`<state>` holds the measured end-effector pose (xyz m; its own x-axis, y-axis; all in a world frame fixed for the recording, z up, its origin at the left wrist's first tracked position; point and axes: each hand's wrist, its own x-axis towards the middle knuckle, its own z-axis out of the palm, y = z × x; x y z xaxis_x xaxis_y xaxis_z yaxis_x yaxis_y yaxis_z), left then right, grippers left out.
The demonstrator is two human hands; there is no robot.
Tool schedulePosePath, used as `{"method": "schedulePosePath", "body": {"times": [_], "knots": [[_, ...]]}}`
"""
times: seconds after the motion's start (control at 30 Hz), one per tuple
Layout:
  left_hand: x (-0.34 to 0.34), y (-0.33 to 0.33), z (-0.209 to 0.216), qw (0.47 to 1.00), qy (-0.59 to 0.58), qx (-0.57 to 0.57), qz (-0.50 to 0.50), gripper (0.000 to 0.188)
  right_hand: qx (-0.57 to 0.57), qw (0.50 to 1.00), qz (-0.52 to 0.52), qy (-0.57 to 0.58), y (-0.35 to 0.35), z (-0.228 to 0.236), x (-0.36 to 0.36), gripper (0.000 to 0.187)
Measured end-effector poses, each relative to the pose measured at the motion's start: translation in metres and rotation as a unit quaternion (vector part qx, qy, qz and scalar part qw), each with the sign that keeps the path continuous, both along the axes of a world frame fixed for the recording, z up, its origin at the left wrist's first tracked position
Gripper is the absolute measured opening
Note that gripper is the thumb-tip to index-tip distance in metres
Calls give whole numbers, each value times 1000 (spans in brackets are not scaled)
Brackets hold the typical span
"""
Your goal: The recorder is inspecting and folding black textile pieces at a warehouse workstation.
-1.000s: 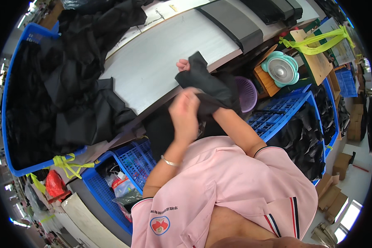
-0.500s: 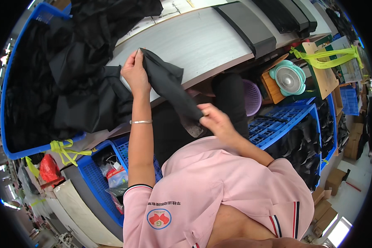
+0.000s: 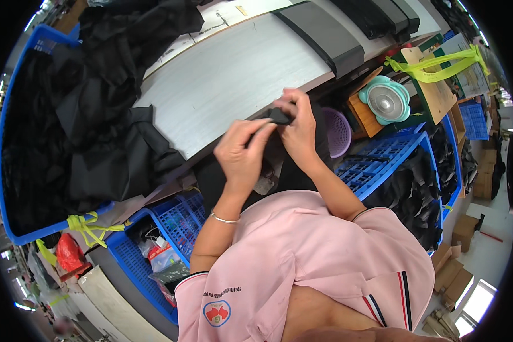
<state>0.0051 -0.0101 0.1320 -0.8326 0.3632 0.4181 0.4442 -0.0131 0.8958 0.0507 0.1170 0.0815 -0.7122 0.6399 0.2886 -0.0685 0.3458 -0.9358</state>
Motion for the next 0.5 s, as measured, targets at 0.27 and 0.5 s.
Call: {"method": "schedulePosePath", "body": {"times": [0.27,0.5], "knots": [[-46,-24,-47,989,-68,51,123,6,-553,770,313,-63,-15,28,30,31],[-37,-41,-51,764,-588,241,-109,33,-133,983,116,-47,-12,23,22,22]]}}
